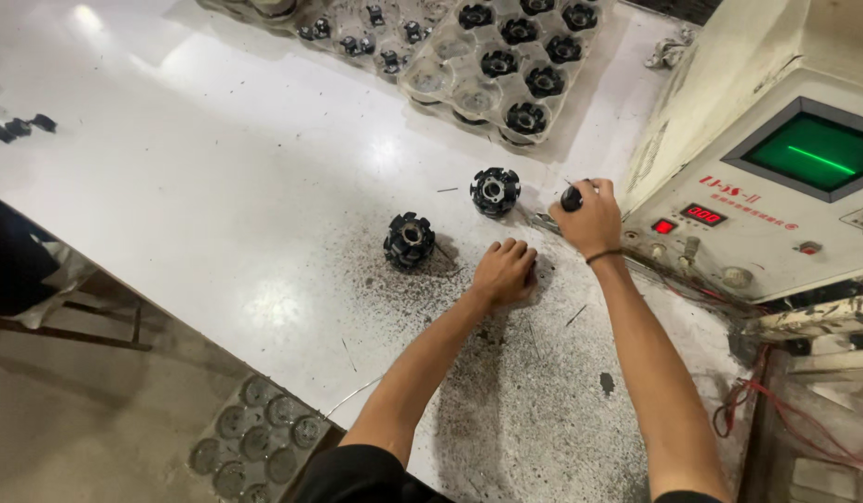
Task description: The person works on small black motor components at a workbench. They use a screwdriver-like tool on the parts, connect red test leads to individual components, and check readings on a testing machine with a digital display, arranging parts in rows as they go.
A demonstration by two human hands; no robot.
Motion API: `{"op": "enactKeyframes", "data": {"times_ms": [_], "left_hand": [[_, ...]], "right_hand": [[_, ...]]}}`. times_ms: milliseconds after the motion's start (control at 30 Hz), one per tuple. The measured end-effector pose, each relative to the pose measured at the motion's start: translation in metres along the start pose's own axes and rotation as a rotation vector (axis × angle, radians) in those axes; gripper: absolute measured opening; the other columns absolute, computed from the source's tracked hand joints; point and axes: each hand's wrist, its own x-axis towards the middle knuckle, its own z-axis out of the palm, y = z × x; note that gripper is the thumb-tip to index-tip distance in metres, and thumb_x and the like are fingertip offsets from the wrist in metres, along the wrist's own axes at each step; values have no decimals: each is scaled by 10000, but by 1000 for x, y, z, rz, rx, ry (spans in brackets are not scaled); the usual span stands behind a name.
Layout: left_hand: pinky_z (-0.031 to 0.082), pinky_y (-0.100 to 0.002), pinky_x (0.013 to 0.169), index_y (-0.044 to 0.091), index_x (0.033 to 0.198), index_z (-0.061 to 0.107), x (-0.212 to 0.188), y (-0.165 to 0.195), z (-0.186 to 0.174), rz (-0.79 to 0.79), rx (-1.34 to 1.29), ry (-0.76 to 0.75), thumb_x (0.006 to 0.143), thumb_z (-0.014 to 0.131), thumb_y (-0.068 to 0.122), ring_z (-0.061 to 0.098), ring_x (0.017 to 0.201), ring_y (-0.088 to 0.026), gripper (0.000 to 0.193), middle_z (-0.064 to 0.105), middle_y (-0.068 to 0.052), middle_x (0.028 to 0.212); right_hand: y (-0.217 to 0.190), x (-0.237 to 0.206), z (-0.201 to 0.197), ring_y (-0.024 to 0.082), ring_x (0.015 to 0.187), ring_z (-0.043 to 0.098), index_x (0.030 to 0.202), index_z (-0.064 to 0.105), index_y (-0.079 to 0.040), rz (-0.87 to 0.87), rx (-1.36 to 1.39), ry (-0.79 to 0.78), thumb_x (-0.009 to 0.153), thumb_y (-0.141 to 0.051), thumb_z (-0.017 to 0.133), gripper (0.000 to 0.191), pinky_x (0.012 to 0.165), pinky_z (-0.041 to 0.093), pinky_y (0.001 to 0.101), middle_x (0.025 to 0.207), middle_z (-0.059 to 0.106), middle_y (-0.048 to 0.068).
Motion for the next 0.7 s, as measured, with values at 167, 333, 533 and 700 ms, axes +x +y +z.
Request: {"op": "enactKeyframes", "data": {"times_ms": [167, 333, 533, 700], "left_hand": [[529, -455, 888, 114, 1151, 658, 0, 0, -8, 78, -152, -75, 723, 707, 413, 631, 1054, -284, 524, 655, -116, 1105], [539, -495, 866, 99, 1445, 493, 7, -5, -7, -127, -366, -135, 850, 574, 642, 619, 1073, -323, 809, 606, -195, 1238], [530, -461, 969, 9, 1506, 364, 9, -23, -3, -354, -886, 290, 962, 546, 622, 587, 1169, -321, 840, 547, -210, 1312], [520, -386, 970, -5, 1419, 491, 7, -26, 2, -453, -1005, 342, 1027, 598, 338, 616, 1103, -257, 532, 611, -164, 1228]], "right_hand": [[-13, 55, 15, 409, 1082, 623, 1026, 747, -68, 242, -213, -167, 809, -442, 756, 433, 895, 535, 510, 1217, 597, 211], [-9, 42, 28, 434, 1212, 547, 1140, 737, -118, -24, -403, -74, 908, -395, 663, 369, 947, 441, 605, 1287, 567, 230], [-8, -66, 18, 481, 1392, 373, 1497, 522, 74, -438, 121, -480, 1056, -484, 554, 712, 1107, 261, 599, 1540, 426, 297], [-29, -101, 27, 397, 1207, 516, 1225, 674, -83, -406, -193, -536, 796, -473, 673, 581, 991, 432, 572, 1353, 539, 220]]}}
